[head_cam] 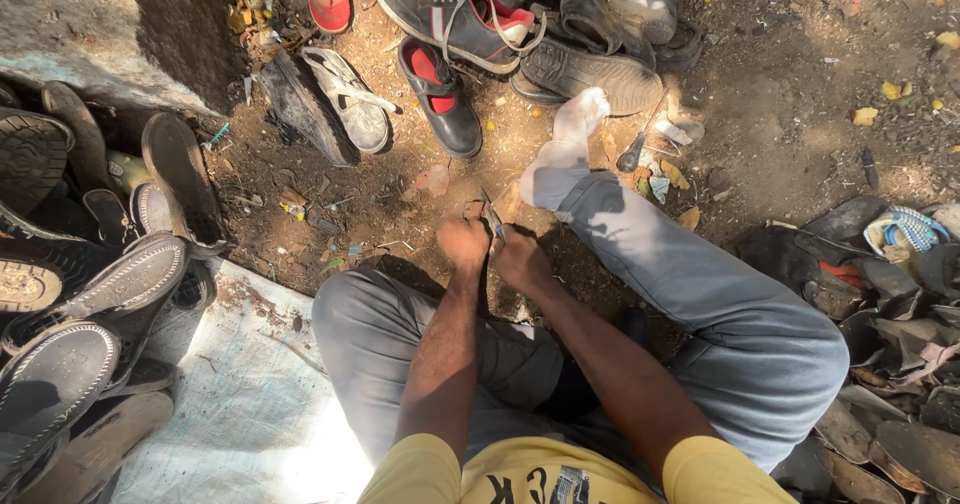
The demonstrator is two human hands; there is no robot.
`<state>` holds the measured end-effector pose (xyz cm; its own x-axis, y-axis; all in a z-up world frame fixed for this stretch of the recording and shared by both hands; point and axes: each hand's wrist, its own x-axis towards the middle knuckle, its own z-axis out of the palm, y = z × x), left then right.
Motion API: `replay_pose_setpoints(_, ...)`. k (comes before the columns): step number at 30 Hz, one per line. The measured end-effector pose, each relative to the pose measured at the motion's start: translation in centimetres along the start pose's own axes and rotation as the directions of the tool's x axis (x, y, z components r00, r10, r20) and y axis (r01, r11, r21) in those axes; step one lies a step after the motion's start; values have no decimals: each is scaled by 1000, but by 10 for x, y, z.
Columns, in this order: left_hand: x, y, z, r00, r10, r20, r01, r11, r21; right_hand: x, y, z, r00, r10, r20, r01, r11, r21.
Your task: The person sits on the ground and uses a knife to scrape and separate parts of several worn shoes. They handle multiple shoes one at a time, prying at seams and soles, then placing each shoe aside after working on it.
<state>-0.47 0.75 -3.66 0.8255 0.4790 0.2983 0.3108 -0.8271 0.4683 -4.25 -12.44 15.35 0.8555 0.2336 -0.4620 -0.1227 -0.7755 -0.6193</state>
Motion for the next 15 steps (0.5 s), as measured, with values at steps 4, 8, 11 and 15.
replay_pose_setpoints(4,-7,7,0,986,-39,-164,39,999,-4,-31,15,19,986,-114,-120,105,992,-76)
replay_pose_setpoints(8,-10,0,-4,992,-110,-64,96,977,-193,-11,40,31,988,-116,-99,115,993,-19)
replay_pose_setpoints(11,-10,1,-13,991,-135,-21,128,967,-219,20,48,43,920,-291,-261,284,957,-64)
replay_pose_setpoints(15,-2,11,-32,978,-158,-139,94,918,-386,-10,47,44,960,-230,-159,225,973,-48)
